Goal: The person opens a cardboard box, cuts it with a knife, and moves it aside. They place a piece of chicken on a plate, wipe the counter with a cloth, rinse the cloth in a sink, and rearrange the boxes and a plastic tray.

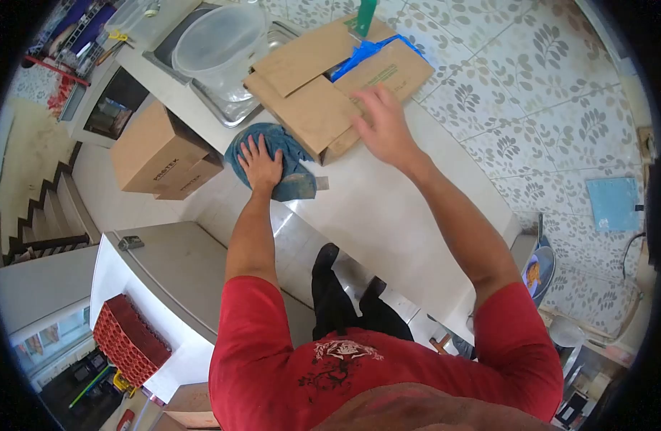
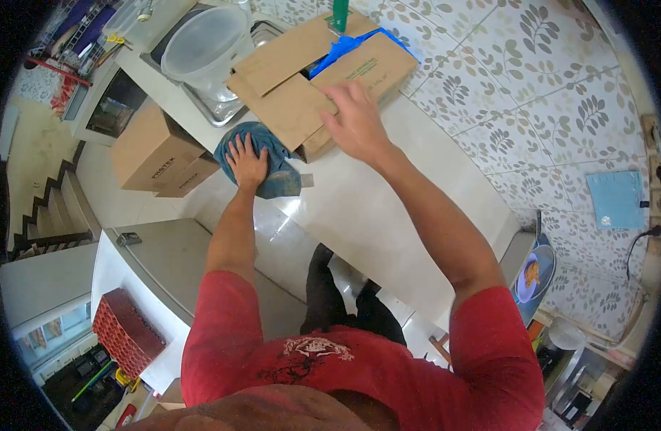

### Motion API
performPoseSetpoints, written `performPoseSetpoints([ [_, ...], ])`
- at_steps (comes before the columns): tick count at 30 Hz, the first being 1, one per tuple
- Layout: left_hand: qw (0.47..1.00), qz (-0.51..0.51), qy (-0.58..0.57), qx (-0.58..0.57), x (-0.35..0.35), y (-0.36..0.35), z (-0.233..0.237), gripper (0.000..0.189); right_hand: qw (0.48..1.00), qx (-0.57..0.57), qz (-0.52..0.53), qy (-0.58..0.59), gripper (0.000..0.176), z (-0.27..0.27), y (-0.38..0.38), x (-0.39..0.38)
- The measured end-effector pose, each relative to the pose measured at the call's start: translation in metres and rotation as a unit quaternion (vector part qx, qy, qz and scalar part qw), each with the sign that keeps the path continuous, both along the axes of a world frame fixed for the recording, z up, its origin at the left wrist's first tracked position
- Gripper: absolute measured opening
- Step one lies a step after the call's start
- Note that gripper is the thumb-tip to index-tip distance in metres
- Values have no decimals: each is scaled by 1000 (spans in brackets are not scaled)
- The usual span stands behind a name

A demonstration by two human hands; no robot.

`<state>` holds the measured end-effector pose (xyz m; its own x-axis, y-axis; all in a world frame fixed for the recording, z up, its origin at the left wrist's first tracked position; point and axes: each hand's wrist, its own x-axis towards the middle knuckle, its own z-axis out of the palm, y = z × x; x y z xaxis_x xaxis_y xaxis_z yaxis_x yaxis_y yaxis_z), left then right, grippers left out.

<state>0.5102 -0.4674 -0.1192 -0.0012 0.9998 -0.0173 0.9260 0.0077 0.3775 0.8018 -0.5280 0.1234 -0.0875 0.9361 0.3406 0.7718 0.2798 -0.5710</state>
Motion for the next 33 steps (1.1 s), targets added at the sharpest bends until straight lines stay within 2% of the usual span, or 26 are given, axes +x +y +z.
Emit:
performPoseSetpoints([
  [1,999,-3,-48,2,-4,5,2,65,998,25,-40,-30,48,-4,15,-8],
  [2,982,17,-180,54,-12,15,-2,56,993,56,-81,-61,53,-7,31,-11],
  [3,973,22,-203,104,-11,19,13,53,983,90,-126,-93,58,-10,50,-9],
  [5,945,32,-253,203,0,19,64,49,957,104,-265,-61,68,-42,86,33],
  [6,918,-52,-266,289,9,30,75,49,937,109,-328,-42,73,-54,99,56],
  [9,875,-25,-420,239,43,64,93,47,897,-11,-443,-17,86,-58,113,103],
  [10,874,5,-440,207,49,74,97,55,897,-31,-441,-22,87,-60,117,116],
  [12,870,-9,-434,235,55,94,81,61,893,-70,-443,-30,89,-59,123,144],
  [13,868,-17,-430,247,58,103,69,63,907,-93,-410,15,88,-61,124,156],
  [15,851,4,-486,198,66,109,61,69,924,-142,-337,108,87,-65,118,169],
  [17,824,23,-535,186,74,109,62,69,929,-126,-340,79,83,-67,114,168],
  [19,829,16,-528,183,80,104,68,71,927,-120,-347,76,81,-65,101,168],
  [22,829,-9,-535,161,86,92,71,71,922,-110,-357,102,77,-62,62,168],
  [25,870,-119,-447,169,90,74,36,68,914,-67,-374,138,68,-73,-4,180],
  [29,820,-150,-551,42,149,-10,65,71,876,-59,-439,189,58,-68,-149,198],
  [30,819,-176,-545,40,168,-32,70,72,863,-58,-462,194,57,-66,-186,205],
  [33,810,-235,-537,24,228,-103,82,75,809,-42,-497,310,54,-58,-288,228],
])
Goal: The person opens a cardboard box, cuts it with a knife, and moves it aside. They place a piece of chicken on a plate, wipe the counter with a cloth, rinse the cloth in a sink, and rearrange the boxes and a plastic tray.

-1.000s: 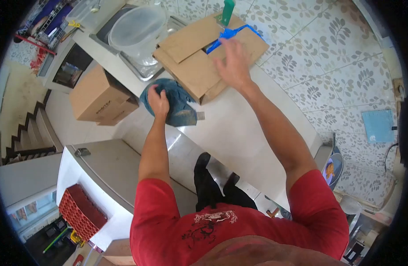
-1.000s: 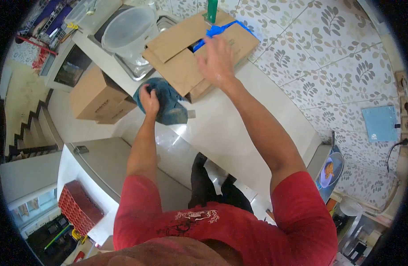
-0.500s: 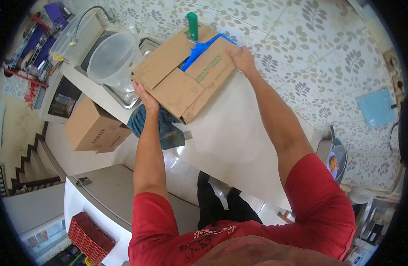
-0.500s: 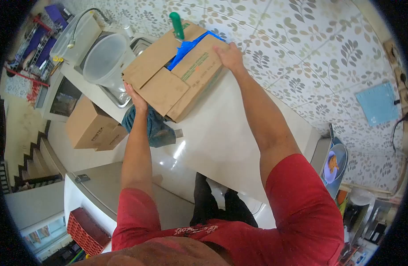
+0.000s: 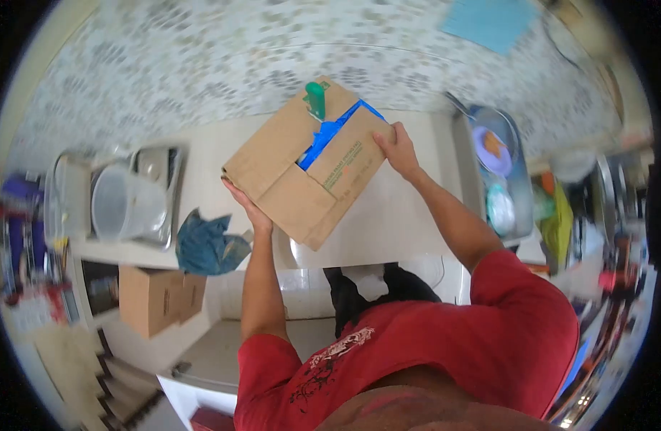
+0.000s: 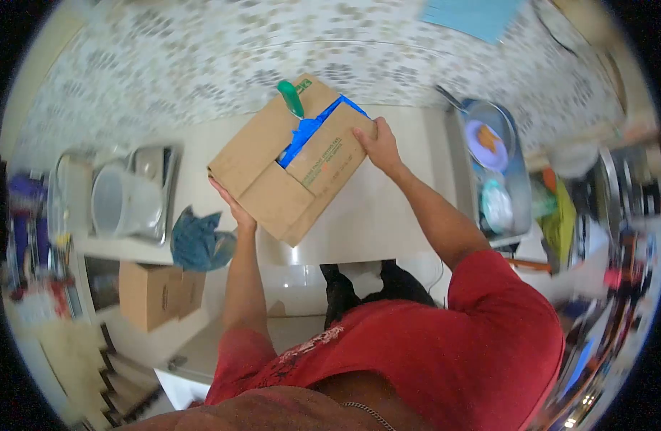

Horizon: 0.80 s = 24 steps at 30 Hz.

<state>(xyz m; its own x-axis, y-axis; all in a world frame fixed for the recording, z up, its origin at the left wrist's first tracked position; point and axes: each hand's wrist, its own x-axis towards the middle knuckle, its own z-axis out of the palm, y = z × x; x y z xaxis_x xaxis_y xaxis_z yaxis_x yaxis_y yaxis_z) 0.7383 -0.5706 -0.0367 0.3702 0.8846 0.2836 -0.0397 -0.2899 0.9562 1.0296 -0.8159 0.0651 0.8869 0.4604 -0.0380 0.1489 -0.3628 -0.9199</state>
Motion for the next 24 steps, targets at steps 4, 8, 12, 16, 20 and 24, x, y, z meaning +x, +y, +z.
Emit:
performPoseSetpoints([
  [4,998,-42,40,-5,40,-111,1,93,951,-181,-26,-251,49,8,-106,69],
  [8,983,-146,112,16,60,-147,22,120,941,-168,-81,-283,54,25,-169,42],
  [12,925,-347,154,-17,98,-179,56,129,955,-197,-97,-198,64,34,-231,-64],
  [16,870,-472,125,-63,132,-232,47,125,897,-357,-84,-245,84,29,-256,-97],
  [20,861,-498,74,-71,157,-260,37,120,891,-360,-79,-263,96,12,-265,-75],
  [24,861,-486,97,-114,163,-272,44,116,889,-354,-61,-285,95,-5,-274,-50],
])
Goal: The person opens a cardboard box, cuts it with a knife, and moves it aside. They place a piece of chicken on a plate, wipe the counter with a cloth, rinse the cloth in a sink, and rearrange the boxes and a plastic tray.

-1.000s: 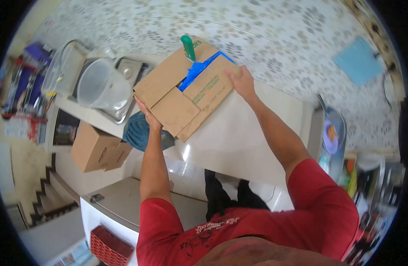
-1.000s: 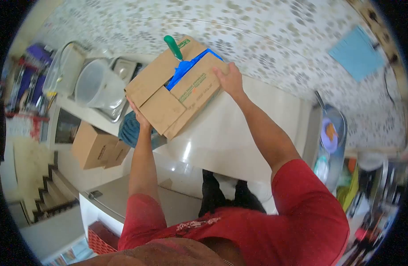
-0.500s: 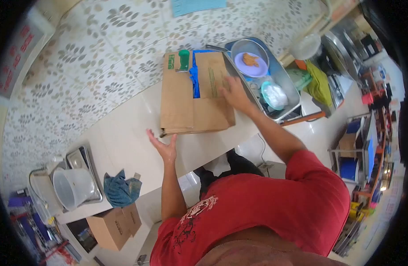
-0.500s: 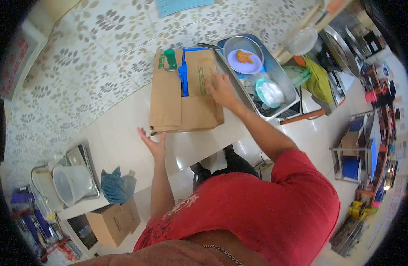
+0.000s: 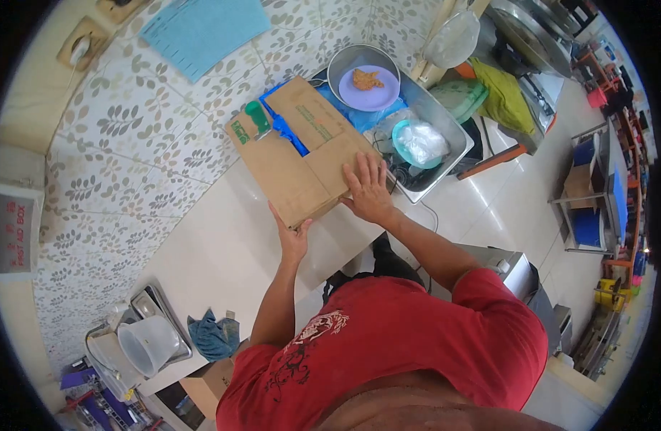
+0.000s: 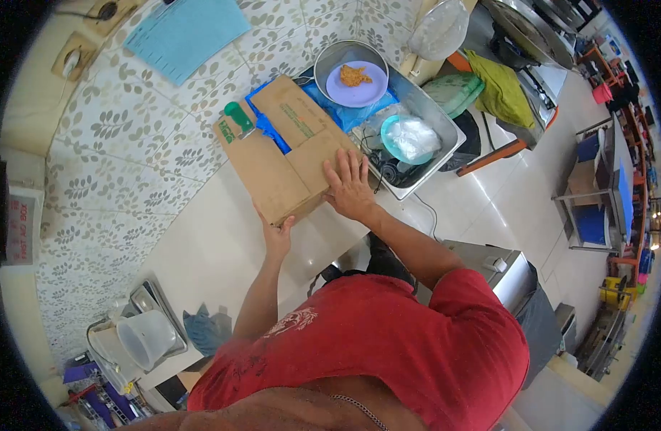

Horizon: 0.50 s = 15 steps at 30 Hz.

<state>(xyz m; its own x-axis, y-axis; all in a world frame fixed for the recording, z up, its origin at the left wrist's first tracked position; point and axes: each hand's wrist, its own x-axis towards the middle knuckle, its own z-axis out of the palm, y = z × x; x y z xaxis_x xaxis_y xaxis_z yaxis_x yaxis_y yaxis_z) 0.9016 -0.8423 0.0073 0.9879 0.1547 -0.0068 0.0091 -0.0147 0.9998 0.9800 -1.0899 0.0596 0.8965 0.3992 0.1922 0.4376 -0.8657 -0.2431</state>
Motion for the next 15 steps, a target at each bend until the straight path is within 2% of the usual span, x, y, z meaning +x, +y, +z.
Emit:
performPoseSetpoints([
  [3,1000,9,10,11,1,-3,3,114,1000,15,24,-2,93,-3,-5,5],
  [6,992,8,32,120,1,1,-5,113,999,25,36,3,94,-6,-7,11],
  [12,995,43,76,49,-8,-3,-9,102,995,27,79,57,92,12,-25,13],
  [15,983,50,87,153,-17,-11,5,95,990,68,110,64,80,30,-39,8],
])
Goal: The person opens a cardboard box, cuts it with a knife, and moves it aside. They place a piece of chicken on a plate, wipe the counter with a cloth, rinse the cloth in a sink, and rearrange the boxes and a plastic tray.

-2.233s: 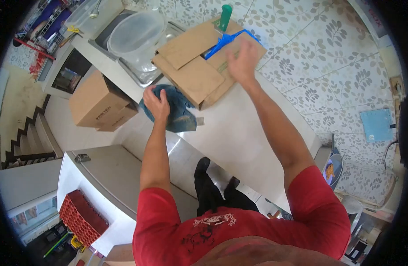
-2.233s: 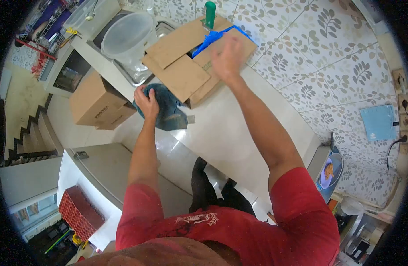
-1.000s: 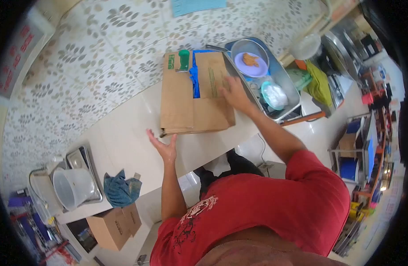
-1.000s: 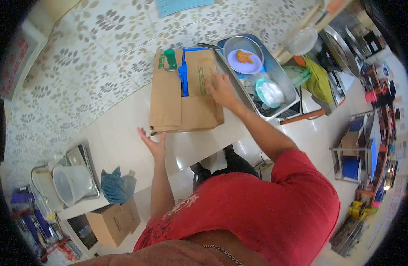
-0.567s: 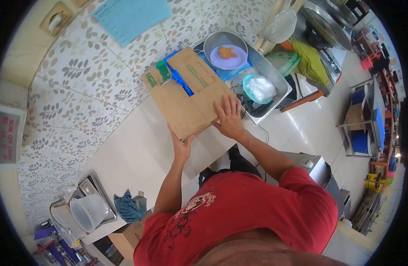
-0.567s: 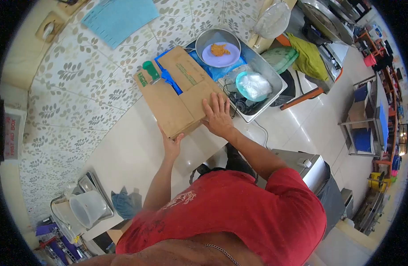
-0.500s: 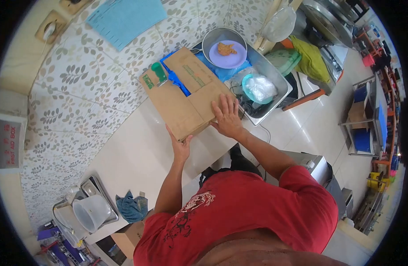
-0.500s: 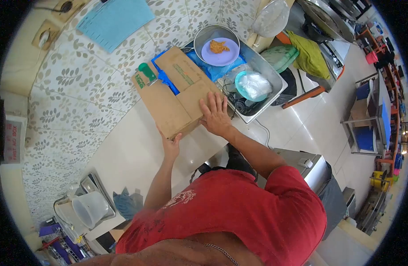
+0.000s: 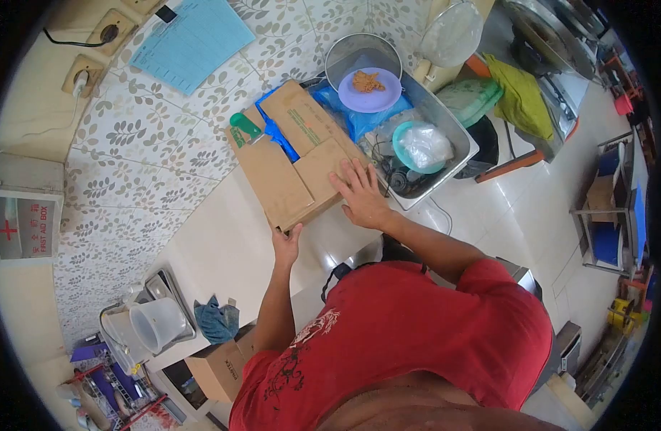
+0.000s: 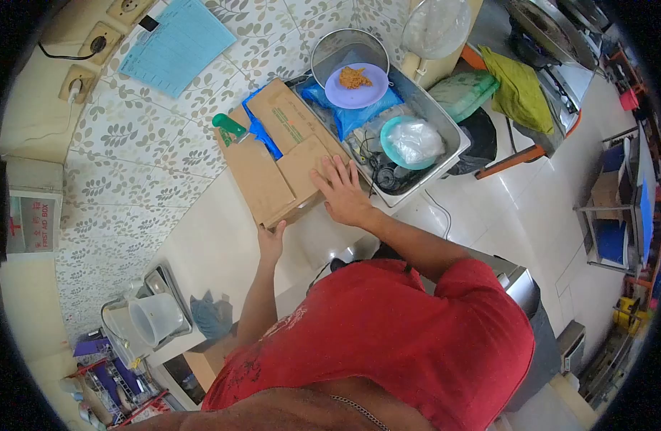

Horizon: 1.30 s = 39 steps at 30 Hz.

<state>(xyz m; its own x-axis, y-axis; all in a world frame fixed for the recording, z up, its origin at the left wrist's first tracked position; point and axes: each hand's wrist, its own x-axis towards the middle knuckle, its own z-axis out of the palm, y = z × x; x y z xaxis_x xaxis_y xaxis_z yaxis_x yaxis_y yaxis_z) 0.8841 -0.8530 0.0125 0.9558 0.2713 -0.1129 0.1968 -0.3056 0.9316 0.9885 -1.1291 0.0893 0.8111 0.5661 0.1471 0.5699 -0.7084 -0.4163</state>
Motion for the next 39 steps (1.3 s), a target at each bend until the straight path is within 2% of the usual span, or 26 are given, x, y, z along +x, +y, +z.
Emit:
performPoseSetpoints([
  [3,999,5,-23,-46,-7,-8,16,90,989,142,27,-36,61,2,-23,10],
  [6,995,23,-85,-54,-10,-12,13,82,927,338,-160,-13,43,-32,-45,63],
  [8,994,72,-55,-57,-8,-19,19,74,839,450,-284,118,37,-38,-62,111],
  [10,991,116,-27,-56,-2,-25,25,69,711,520,-374,290,40,-67,-89,178],
  [13,986,156,29,-50,5,-33,38,66,696,450,-404,387,44,-57,-108,229],
  [15,983,157,85,-50,1,-36,55,67,688,414,-339,491,45,-78,-115,257],
  [17,980,174,85,-36,-3,-42,62,66,660,388,-278,580,44,-111,-121,284],
  [19,978,185,88,-23,-9,-46,64,66,680,428,-303,513,41,-129,-112,292],
  [24,977,201,72,-18,-19,-56,58,68,699,497,-340,386,28,-134,-115,307],
  [26,970,233,62,5,-18,-60,51,66,693,507,-371,352,29,-130,-118,312],
  [29,965,250,73,36,-13,-59,46,63,638,569,-426,295,37,-120,-113,310],
  [32,963,258,67,46,-10,-56,45,60,646,586,-408,270,46,-113,-113,315],
  [36,960,274,51,30,-9,-57,39,59,711,509,-355,331,35,-125,-130,329],
  [39,955,292,36,30,-8,-60,37,58,763,430,-326,355,33,-123,-144,332],
])
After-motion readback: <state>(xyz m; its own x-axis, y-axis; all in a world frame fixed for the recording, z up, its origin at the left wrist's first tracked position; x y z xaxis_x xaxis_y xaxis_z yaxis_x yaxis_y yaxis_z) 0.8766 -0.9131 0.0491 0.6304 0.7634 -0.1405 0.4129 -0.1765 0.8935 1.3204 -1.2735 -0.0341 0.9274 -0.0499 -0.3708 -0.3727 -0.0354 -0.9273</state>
